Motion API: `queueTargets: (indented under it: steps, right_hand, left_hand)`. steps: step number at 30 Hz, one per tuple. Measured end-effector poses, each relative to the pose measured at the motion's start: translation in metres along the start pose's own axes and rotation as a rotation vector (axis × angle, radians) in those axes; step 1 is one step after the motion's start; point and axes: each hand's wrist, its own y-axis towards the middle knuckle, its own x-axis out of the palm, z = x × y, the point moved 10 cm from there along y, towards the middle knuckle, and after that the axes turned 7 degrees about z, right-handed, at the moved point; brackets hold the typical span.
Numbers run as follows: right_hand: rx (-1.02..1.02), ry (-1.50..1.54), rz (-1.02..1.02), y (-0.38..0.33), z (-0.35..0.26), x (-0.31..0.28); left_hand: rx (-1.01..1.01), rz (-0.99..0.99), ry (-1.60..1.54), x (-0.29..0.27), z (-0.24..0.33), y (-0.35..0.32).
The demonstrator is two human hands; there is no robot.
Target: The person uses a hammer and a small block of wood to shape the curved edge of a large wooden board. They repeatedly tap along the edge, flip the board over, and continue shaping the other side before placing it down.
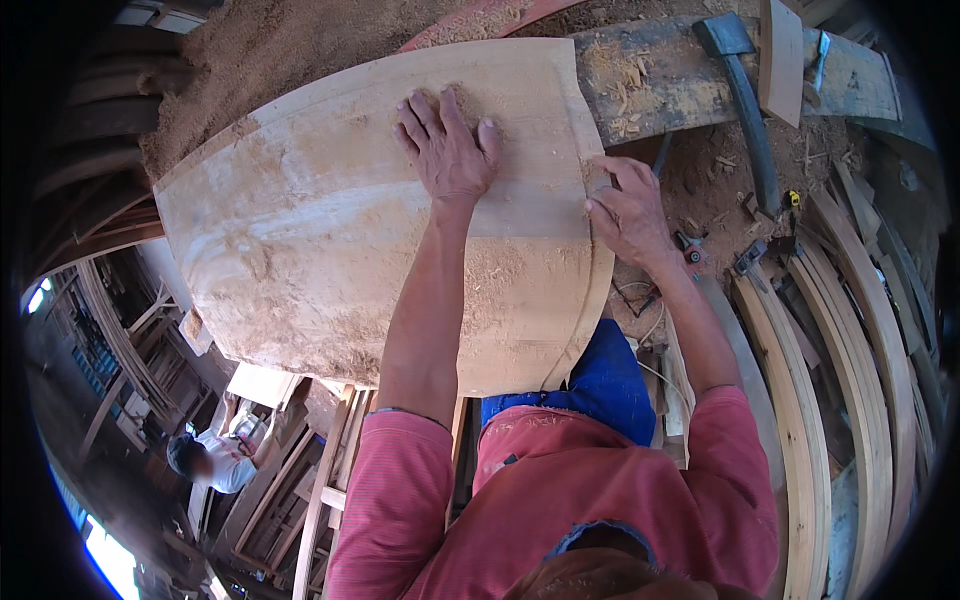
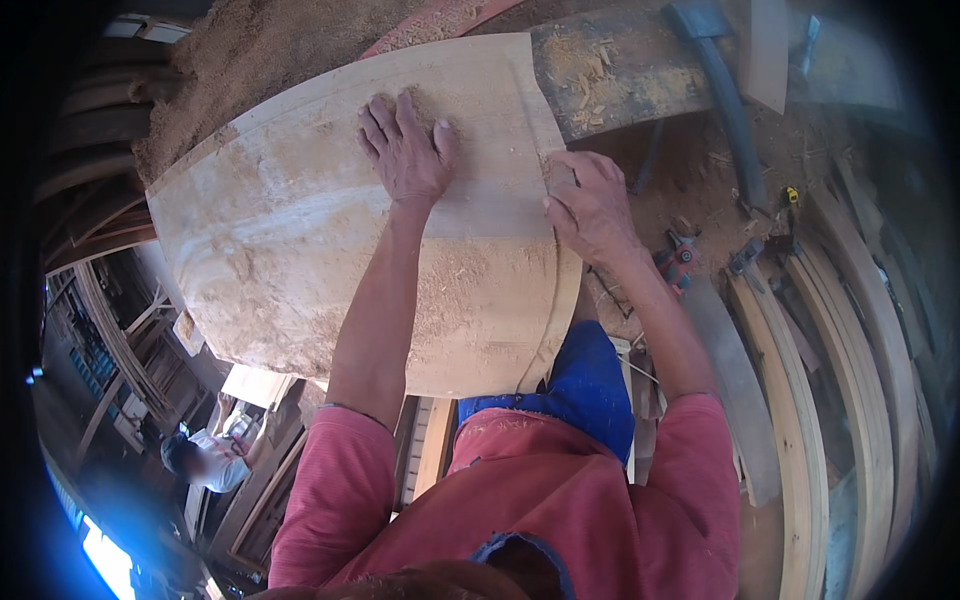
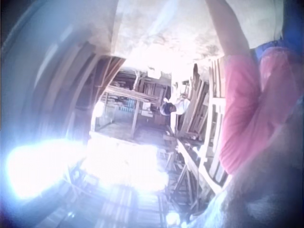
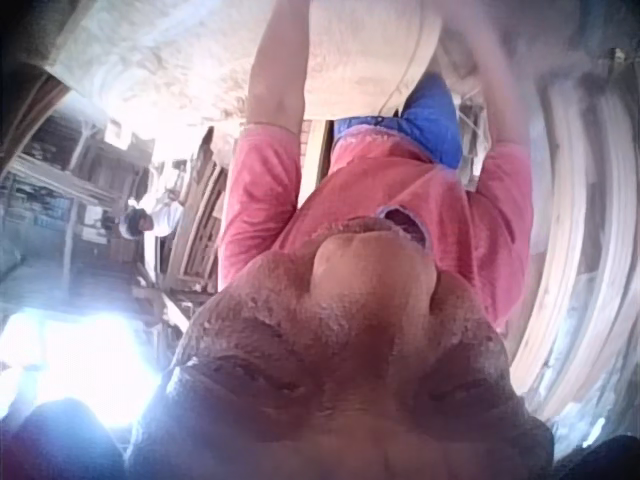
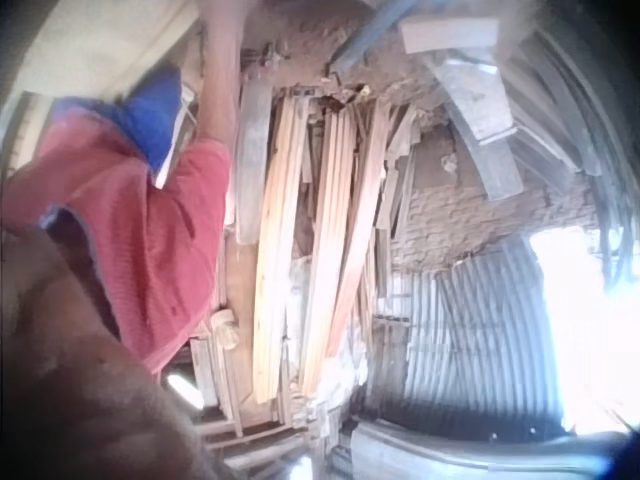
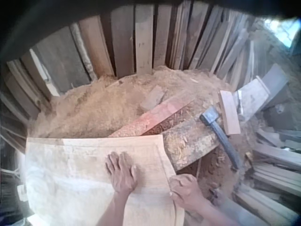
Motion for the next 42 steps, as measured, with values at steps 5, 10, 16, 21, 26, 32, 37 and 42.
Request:
queueTargets:
  steps: [5,10,16,21,26,32,37,42]
  right_hand:
    - [0.574,0.148,0.074,-0.072,0.057,0.003]
    - [0.791,0.637,0.226,-0.147,0.071,0.091]
    - [0.725,0.437,0.174,-0.137,0.082,0.090]
    - [0.767,0.114,-0.133,-0.098,0.060,0.062]
    - [0.302,-0.099,0.329,0.036,0.034,-0.054]
    - [0.216,-0.449,0.414,0.119,0.121,-0.060]
    - [0.261,-0.458,0.394,0.116,0.137,-0.046]
    - [0.257,-0.455,0.410,0.120,0.135,-0.050]
  left_hand:
    - [0.010,0.037,-0.005,-0.003,0.000,-0.002]
    - [0.025,0.026,0.013,0.001,0.004,0.003]
    - [0.005,0.039,0.004,-0.003,0.001,0.010]
    - [0.003,0.043,0.013,-0.001,-0.001,0.011]
    - [-0.011,0.048,0.039,-0.004,-0.002,0.012]
    - [-0.011,0.049,0.011,-0.004,0.002,0.014]
    - [-0.015,0.022,0.040,-0.003,-0.001,0.013]
    - [-0.024,0.005,0.054,0.000,-0.002,0.014]
